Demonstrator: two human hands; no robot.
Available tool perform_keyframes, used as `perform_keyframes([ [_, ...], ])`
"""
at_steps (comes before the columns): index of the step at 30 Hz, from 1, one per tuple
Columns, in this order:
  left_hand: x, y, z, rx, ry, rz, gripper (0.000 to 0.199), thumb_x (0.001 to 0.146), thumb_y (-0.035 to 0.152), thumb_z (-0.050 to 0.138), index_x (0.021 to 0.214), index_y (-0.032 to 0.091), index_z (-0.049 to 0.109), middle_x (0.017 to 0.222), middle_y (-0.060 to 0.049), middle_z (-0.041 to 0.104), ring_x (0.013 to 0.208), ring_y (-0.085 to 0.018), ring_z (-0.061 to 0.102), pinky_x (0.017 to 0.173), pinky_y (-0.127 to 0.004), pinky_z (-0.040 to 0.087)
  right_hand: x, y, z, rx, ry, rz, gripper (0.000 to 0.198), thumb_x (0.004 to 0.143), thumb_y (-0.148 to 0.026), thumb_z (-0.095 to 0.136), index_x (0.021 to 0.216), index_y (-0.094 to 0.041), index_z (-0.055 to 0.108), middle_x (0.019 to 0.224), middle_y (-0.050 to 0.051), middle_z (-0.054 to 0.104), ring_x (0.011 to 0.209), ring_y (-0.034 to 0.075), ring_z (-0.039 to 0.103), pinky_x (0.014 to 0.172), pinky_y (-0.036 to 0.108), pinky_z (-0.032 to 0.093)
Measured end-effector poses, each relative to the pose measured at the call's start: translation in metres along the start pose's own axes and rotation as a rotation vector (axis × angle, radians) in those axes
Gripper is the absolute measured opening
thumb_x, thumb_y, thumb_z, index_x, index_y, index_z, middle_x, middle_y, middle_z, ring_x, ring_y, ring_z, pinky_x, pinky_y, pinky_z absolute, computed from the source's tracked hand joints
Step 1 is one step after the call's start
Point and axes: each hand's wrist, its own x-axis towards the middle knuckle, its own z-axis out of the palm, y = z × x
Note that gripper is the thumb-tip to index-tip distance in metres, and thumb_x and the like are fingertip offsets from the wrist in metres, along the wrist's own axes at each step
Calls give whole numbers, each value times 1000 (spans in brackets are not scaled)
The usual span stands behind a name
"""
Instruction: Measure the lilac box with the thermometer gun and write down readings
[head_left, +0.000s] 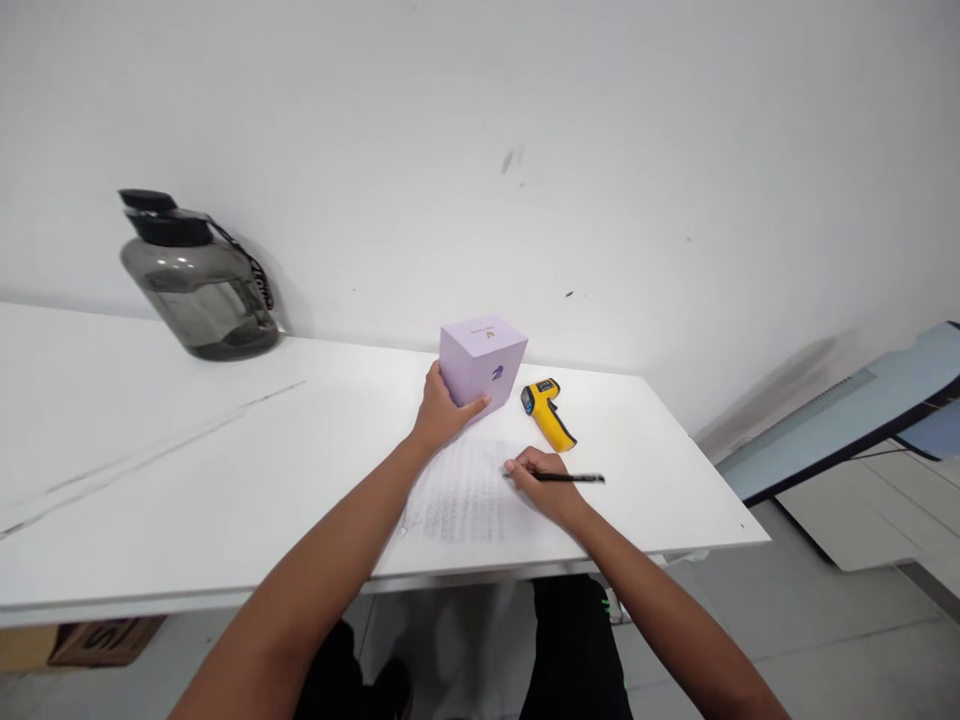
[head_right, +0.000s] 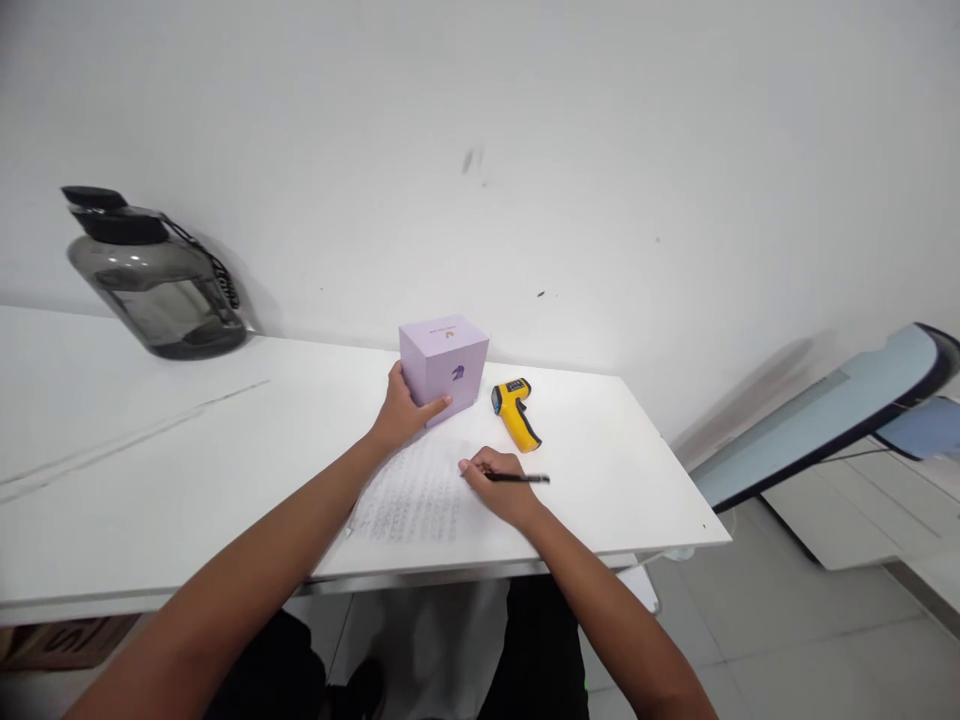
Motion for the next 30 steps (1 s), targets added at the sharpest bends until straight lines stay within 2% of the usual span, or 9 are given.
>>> perform_keyframes([
  [2, 0, 0, 1, 0, 0, -10, 125, 66, 56, 104, 167, 28, 36, 176, -25, 48, 167, -49, 50, 134, -69, 46, 3, -3, 0, -2, 20, 4, 48, 96, -59, 72, 65, -28, 53, 61, -2, 56, 62, 18, 53, 65, 33, 44],
  [4, 0, -1, 1, 3, 1, -15, 125, 66, 56, 104, 167, 28, 36, 175, -25, 48, 166, -50, 50, 133, -70, 46, 5, -6, -1, 6, 36, 11, 50, 93, -62, 72, 61, -28, 51, 58, -2, 53, 61, 18, 51, 65, 34, 44],
  [10, 1, -5, 4, -2, 12, 14, 123, 66, 54, 105, 166, 29, 38, 171, -23, 52, 164, -49, 52, 132, -70, 47, 7, -10, -1, -24, 42, 43, 48, 88, -61, 71, 59, -28, 53, 58, -2, 52, 62, 18, 50, 63, 33, 42],
  [20, 1, -3, 3, 11, -5, 20, 122, 68, 55, 104, 165, 26, 36, 174, -26, 49, 166, -50, 50, 134, -70, 46, 8, -7, -3, -21, 14, 52, 46, 86, -60, 71, 60, -27, 54, 59, -1, 56, 63, 17, 50, 64, 33, 41],
  [30, 1, -2, 4, 18, -6, 2, 124, 68, 58, 104, 166, 27, 35, 174, -26, 48, 166, -50, 50, 132, -71, 47, 7, -9, -3, -29, 38, 61, 46, 85, -61, 70, 59, -28, 51, 57, -2, 50, 63, 18, 46, 63, 32, 39],
])
